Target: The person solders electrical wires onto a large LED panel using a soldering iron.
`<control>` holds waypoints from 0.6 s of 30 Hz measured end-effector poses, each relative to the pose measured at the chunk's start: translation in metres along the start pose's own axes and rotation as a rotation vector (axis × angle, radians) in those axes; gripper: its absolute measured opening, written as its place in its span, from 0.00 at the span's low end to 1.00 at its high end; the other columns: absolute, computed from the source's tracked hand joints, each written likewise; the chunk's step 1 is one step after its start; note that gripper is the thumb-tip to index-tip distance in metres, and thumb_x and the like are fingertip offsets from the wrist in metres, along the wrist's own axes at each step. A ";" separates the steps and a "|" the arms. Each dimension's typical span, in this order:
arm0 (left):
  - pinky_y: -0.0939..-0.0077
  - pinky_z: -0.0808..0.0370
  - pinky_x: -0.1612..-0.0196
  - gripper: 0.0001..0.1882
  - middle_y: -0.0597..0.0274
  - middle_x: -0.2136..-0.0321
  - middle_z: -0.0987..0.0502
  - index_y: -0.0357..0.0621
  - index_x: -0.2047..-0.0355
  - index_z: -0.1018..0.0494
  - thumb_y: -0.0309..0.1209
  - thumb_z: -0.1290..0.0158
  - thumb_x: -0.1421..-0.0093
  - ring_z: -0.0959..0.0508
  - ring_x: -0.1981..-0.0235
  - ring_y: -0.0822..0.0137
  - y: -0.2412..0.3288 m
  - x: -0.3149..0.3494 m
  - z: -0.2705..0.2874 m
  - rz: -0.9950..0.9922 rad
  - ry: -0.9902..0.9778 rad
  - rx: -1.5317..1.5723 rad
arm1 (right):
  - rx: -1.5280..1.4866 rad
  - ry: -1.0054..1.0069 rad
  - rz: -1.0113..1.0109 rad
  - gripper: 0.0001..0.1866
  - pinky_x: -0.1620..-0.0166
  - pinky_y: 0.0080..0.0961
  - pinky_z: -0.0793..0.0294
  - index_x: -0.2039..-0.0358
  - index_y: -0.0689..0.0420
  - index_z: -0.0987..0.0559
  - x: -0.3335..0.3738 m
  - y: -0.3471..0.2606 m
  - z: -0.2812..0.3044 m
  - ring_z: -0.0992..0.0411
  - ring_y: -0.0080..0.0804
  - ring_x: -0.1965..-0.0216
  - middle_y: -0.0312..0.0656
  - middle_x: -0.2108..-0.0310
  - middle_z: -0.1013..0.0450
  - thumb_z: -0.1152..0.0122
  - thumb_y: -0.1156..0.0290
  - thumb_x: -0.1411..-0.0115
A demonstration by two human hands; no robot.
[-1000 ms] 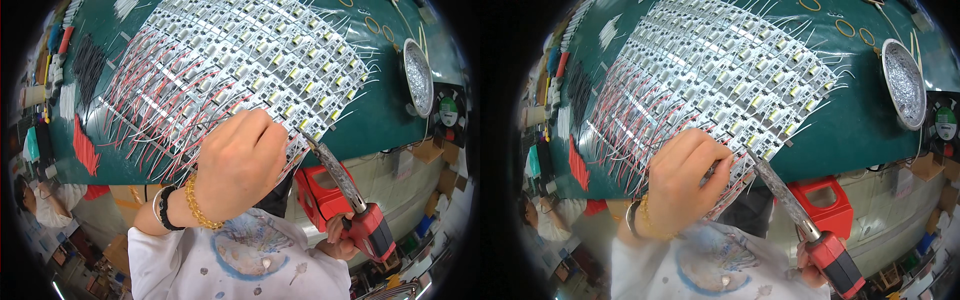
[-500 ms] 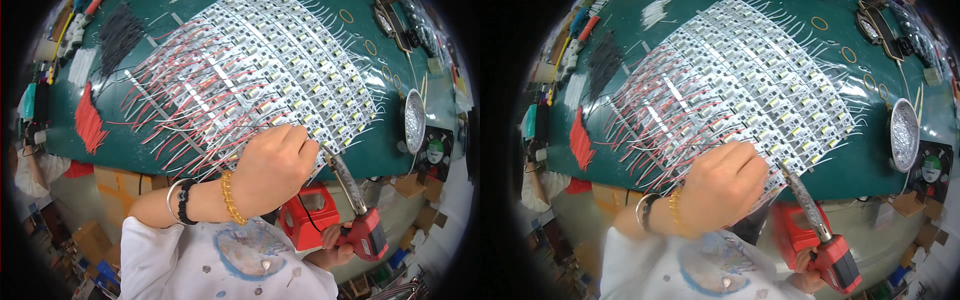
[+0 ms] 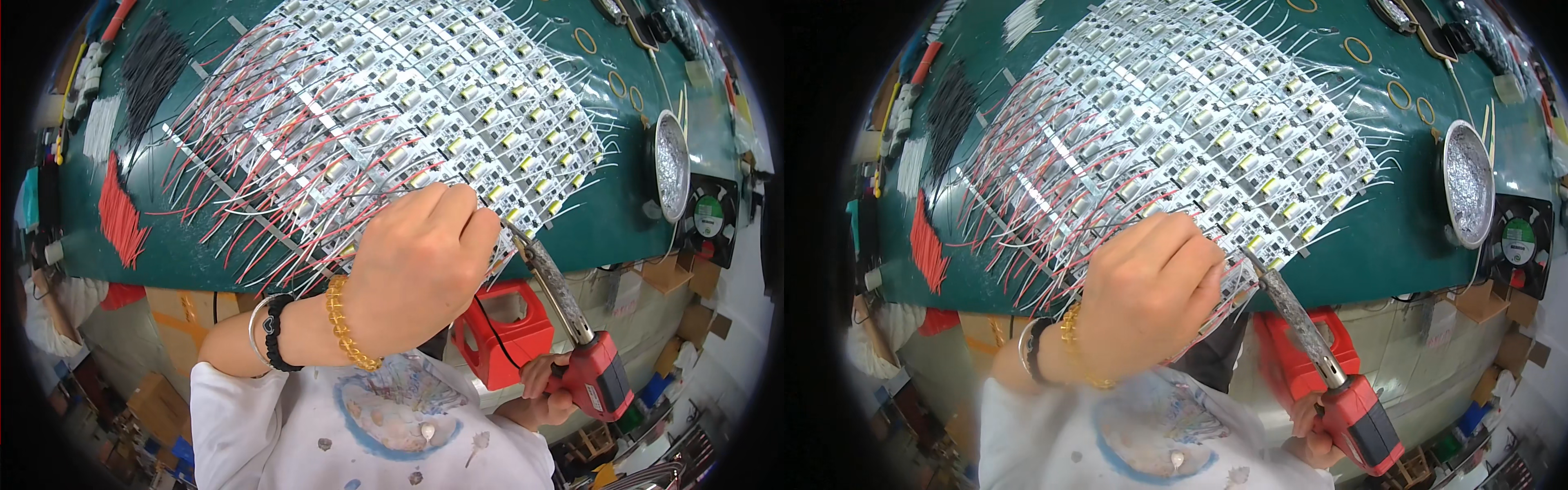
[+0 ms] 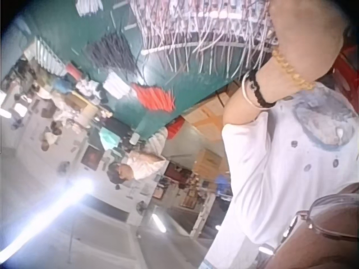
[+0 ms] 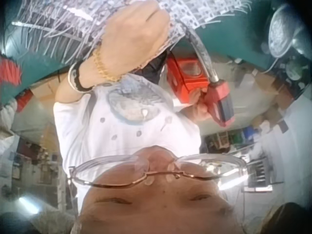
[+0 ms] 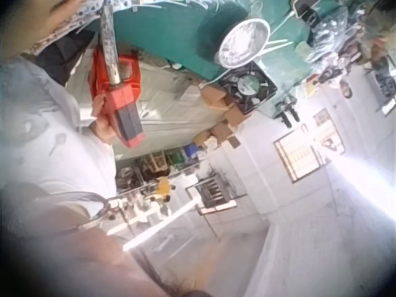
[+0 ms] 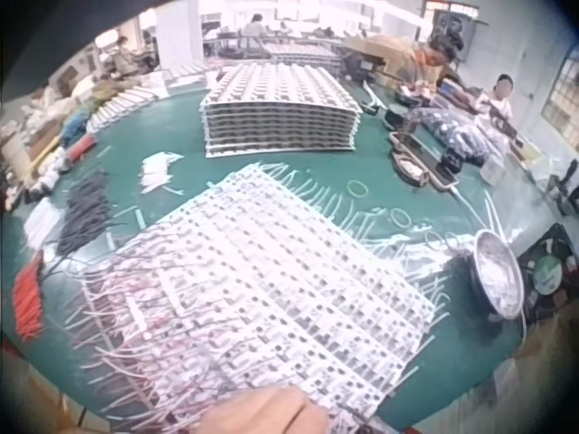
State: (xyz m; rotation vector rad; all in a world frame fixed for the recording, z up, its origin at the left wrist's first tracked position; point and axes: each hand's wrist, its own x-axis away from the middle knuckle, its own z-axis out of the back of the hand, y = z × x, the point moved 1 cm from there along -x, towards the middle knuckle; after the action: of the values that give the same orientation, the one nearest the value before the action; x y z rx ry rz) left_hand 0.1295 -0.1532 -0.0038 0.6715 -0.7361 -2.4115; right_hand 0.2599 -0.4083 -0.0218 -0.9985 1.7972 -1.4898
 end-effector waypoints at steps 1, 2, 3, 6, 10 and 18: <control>0.68 0.30 0.74 0.06 0.59 0.77 0.32 0.41 0.76 0.29 0.21 0.43 0.53 0.28 0.76 0.59 0.000 0.000 0.000 -0.001 -0.002 0.003 | 0.024 0.034 -0.005 0.34 0.83 0.23 0.38 0.49 0.66 0.33 -0.006 -0.005 -0.010 0.37 0.25 0.90 0.35 0.89 0.35 0.39 0.46 0.41; 0.68 0.30 0.74 0.06 0.59 0.77 0.31 0.41 0.76 0.29 0.20 0.43 0.54 0.28 0.76 0.59 -0.001 -0.001 0.000 0.009 0.012 0.004 | 0.026 0.037 -0.005 0.34 0.83 0.23 0.38 0.49 0.66 0.33 -0.007 -0.006 -0.010 0.37 0.25 0.90 0.35 0.89 0.35 0.39 0.46 0.41; 0.68 0.30 0.74 0.06 0.59 0.77 0.31 0.40 0.76 0.29 0.20 0.43 0.54 0.27 0.76 0.59 -0.001 -0.001 -0.001 0.012 0.024 0.005 | 0.032 0.025 -0.013 0.35 0.83 0.23 0.39 0.49 0.66 0.34 -0.006 -0.005 -0.009 0.37 0.25 0.90 0.34 0.89 0.35 0.40 0.46 0.41; 0.68 0.30 0.73 0.06 0.59 0.77 0.30 0.40 0.76 0.29 0.19 0.43 0.54 0.27 0.76 0.59 0.001 -0.004 0.002 0.016 -0.011 -0.001 | 0.080 -0.027 0.049 0.36 0.84 0.23 0.39 0.47 0.66 0.35 -0.011 -0.005 -0.002 0.38 0.24 0.90 0.34 0.89 0.35 0.41 0.46 0.40; 0.67 0.30 0.73 0.06 0.58 0.77 0.30 0.39 0.76 0.29 0.19 0.43 0.54 0.27 0.76 0.57 -0.001 -0.005 0.008 0.009 -0.027 -0.001 | 0.200 0.228 0.361 0.38 0.84 0.23 0.38 0.45 0.66 0.37 -0.026 -0.018 -0.003 0.39 0.24 0.90 0.33 0.90 0.37 0.42 0.45 0.40; 0.65 0.30 0.66 0.06 0.58 0.77 0.33 0.41 0.75 0.31 0.24 0.46 0.54 0.30 0.73 0.57 0.000 0.025 0.030 -0.079 0.098 -0.099 | 0.227 0.653 0.352 0.16 0.86 0.20 0.46 0.51 0.65 0.31 -0.115 -0.008 0.026 0.45 0.20 0.90 0.32 0.89 0.42 0.44 0.69 0.35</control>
State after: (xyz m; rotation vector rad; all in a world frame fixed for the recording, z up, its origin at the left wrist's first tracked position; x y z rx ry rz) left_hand 0.0934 -0.1571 0.0107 0.7854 -0.5566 -2.4490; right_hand 0.3452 -0.3263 -0.0214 -0.0575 2.0231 -1.8539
